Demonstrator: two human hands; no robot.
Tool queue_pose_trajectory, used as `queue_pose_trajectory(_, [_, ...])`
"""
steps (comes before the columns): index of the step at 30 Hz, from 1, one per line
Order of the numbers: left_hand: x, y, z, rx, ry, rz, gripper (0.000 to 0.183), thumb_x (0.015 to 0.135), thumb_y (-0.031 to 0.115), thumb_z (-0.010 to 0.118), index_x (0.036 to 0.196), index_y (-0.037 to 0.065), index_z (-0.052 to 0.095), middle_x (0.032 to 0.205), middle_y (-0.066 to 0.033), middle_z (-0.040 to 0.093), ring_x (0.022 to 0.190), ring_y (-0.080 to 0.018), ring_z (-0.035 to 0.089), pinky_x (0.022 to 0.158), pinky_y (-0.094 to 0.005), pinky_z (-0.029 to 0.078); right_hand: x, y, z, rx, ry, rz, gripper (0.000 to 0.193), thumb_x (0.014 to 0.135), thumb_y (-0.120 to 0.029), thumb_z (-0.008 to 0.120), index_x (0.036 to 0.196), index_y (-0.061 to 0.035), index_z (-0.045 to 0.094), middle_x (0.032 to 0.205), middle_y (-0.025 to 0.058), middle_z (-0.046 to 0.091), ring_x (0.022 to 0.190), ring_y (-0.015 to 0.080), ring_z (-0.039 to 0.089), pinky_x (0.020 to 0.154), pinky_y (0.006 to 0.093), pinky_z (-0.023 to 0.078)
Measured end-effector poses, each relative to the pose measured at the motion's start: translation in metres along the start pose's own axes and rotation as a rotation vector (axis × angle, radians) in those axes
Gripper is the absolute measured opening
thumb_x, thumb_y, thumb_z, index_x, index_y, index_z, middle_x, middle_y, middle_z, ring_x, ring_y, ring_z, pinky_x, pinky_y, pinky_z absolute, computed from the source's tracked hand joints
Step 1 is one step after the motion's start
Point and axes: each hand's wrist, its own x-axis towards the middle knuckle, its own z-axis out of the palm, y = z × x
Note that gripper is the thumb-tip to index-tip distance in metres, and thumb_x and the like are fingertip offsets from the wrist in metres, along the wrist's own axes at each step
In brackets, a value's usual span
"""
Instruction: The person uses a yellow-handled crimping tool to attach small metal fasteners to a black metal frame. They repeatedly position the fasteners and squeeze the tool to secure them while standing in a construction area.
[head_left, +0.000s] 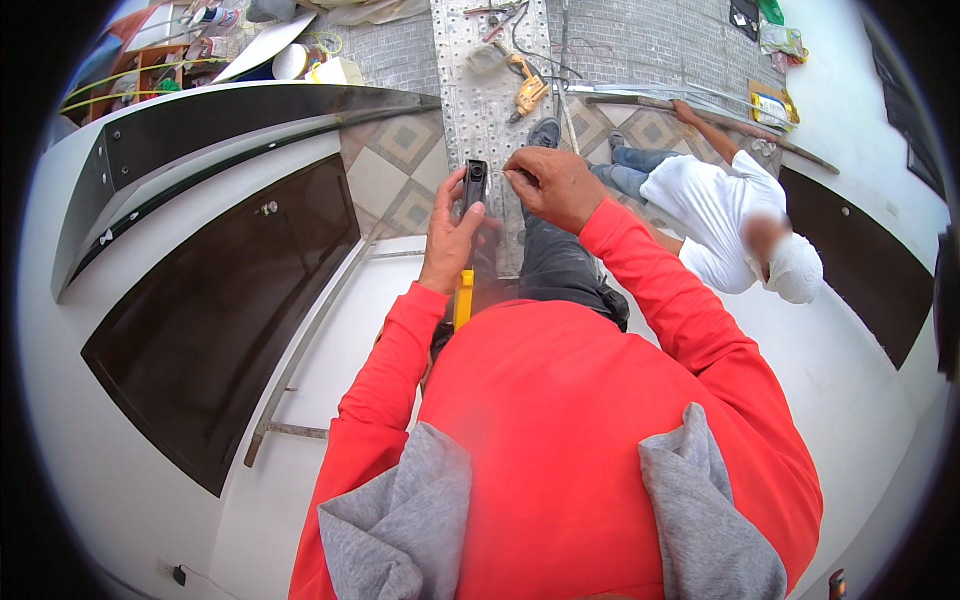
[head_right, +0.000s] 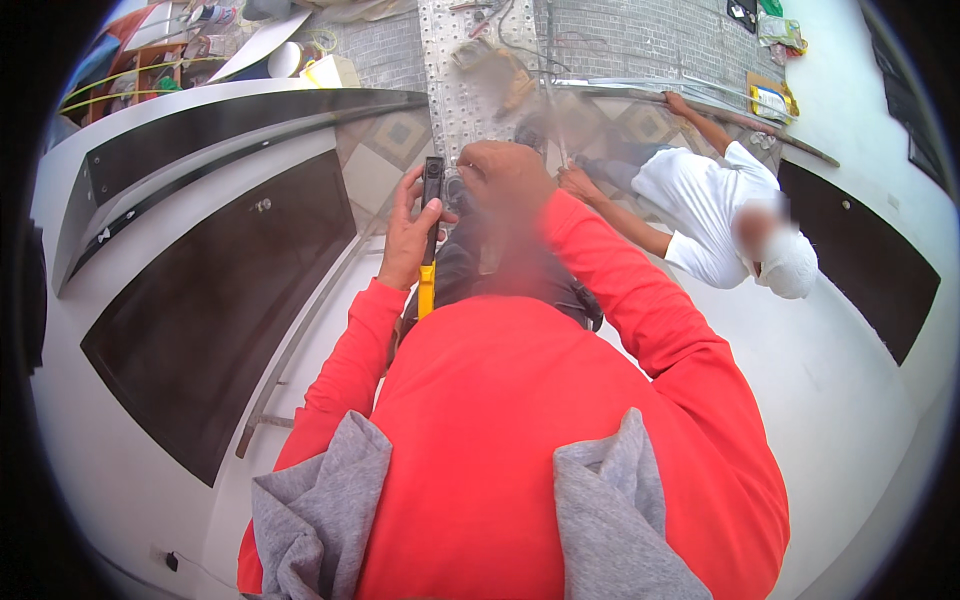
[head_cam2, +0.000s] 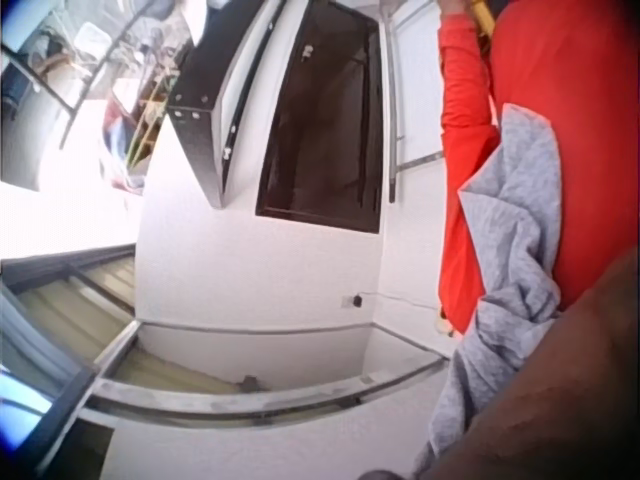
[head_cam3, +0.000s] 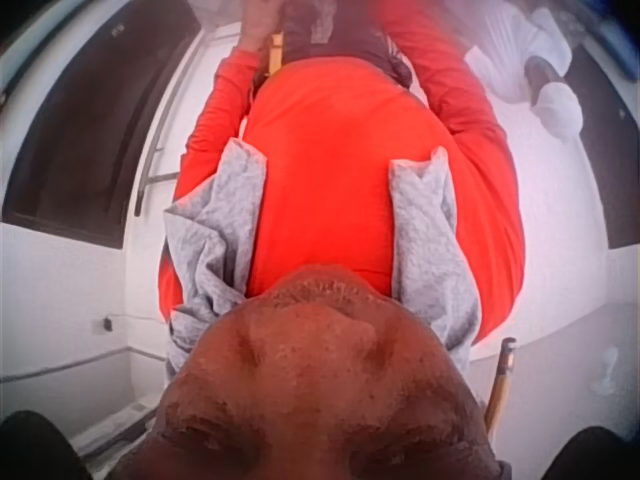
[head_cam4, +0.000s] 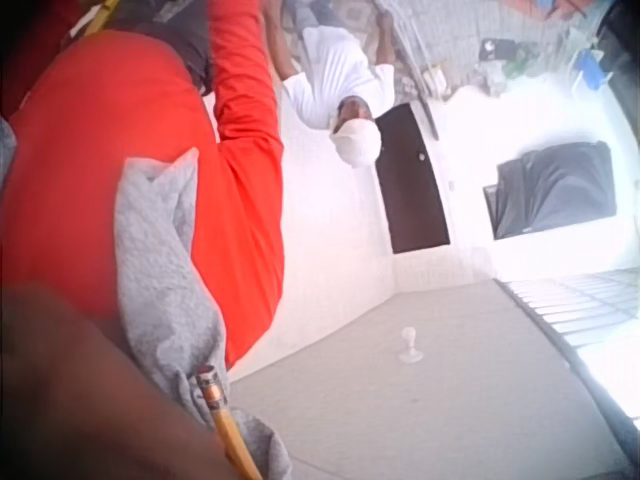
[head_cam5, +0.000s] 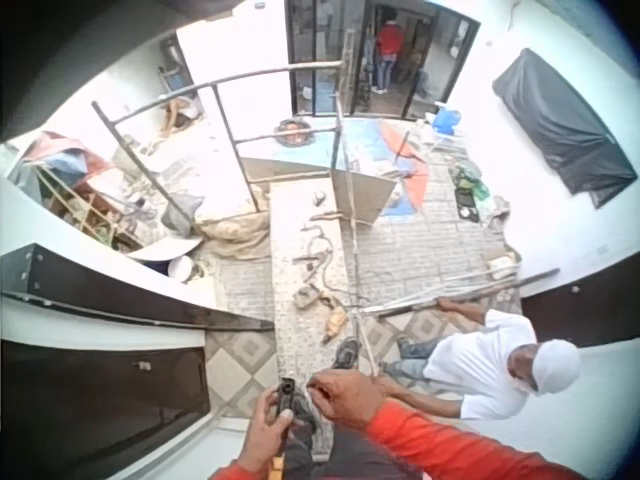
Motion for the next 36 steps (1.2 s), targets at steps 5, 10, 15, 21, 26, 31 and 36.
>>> queue_pose_trajectory(5, [-0.002,-0.002,0.000,0.058,0.026,0.038,0.059,0.101,0.012,0.061,0.155,0.017,0.037,0.139,-0.0116,0.053,0.089,-0.0154,0.069,0.066,-0.0240,0.051,0.006,-0.012,0.017,-0.029,-0.010,0.118,0.015,0.092,-0.019,0.068,0.092,-0.0044,0.068,0.081,0.0166,0.069,0.073,0.0355,0.069,0.065,0.0442,0.053])
queue_pose_trajectory(10, [-0.003,-0.002,0.000,0.140,0.071,0.086,0.059,0.100,0.011,0.062,0.154,0.018,0.041,0.137,-0.0114,0.055,0.087,-0.0145,0.070,0.063,-0.0239,0.051,0.004,-0.017,0.031,-0.116,0.017,0.165,0.015,0.092,-0.021,0.067,0.089,-0.0057,0.066,0.080,0.0152,0.070,0.072,0.0357,0.069,0.065,0.0452,0.054])
queue_pose_trajectory(15, [-0.001,-0.005,0.001,0.239,0.151,0.162,0.056,0.094,0.007,0.064,0.148,0.008,0.049,0.133,-0.0128,0.058,0.106,-0.0210,0.065,0.089,-0.0322,0.053,0.006,-0.019,0.037,-0.202,0.054,0.123,0.017,0.093,-0.022,0.066,0.088,-0.0056,0.062,0.077,0.0142,0.067,0.072,0.0360,0.069,0.065,0.0466,0.054])
queue_pose_trajectory(21, [0.002,-0.010,0.000,0.383,0.198,0.225,0.056,0.091,0.005,0.064,0.145,0.008,0.052,0.134,-0.0167,0.058,0.124,-0.0322,0.056,0.110,-0.0405,0.043,0.008,-0.021,0.039,-0.312,0.007,0.026,0.015,0.093,-0.020,0.066,0.089,-0.0062,0.061,0.077,0.0122,0.067,0.072,0.0331,0.069,0.064,0.0439,0.055])
queue_pose_trajectory(26, [0.001,-0.005,0.004,0.436,0.205,0.283,0.057,0.091,0.005,0.065,0.146,0.009,0.052,0.132,-0.0170,0.057,0.124,-0.0341,0.056,0.109,-0.0406,0.044,0.012,-0.027,0.042,-0.377,-0.036,0.010,0.014,0.092,-0.017,0.066,0.087,-0.0059,0.060,0.079,0.0112,0.067,0.073,0.0314,0.070,0.064,0.0421,0.055])
queue_pose_trajectory(31, [-0.008,-0.001,0.008,0.626,0.221,0.341,0.058,0.091,0.004,0.066,0.147,0.010,0.051,0.129,-0.0172,0.057,0.123,-0.0347,0.056,0.107,-0.0398,0.045,0.010,-0.031,0.041,-0.427,-0.071,-0.084,0.009,0.086,-0.013,0.066,0.088,-0.0064,0.061,0.080,0.0091,0.067,0.075,0.0289,0.071,0.064,0.0401,0.056])
queue_pose_trajectory(36, [-0.006,-0.007,0.005,0.544,0.204,0.321,0.059,0.091,0.004,0.065,0.148,0.011,0.051,0.130,-0.0172,0.057,0.120,-0.0335,0.058,0.103,-0.0390,0.047,0.010,-0.027,0.036,-0.403,-0.141,-0.203,0.009,0.084,-0.011,0.066,0.089,-0.0066,0.061,0.082,0.0088,0.066,0.080,0.0276,0.071,0.065,0.0403,0.056])
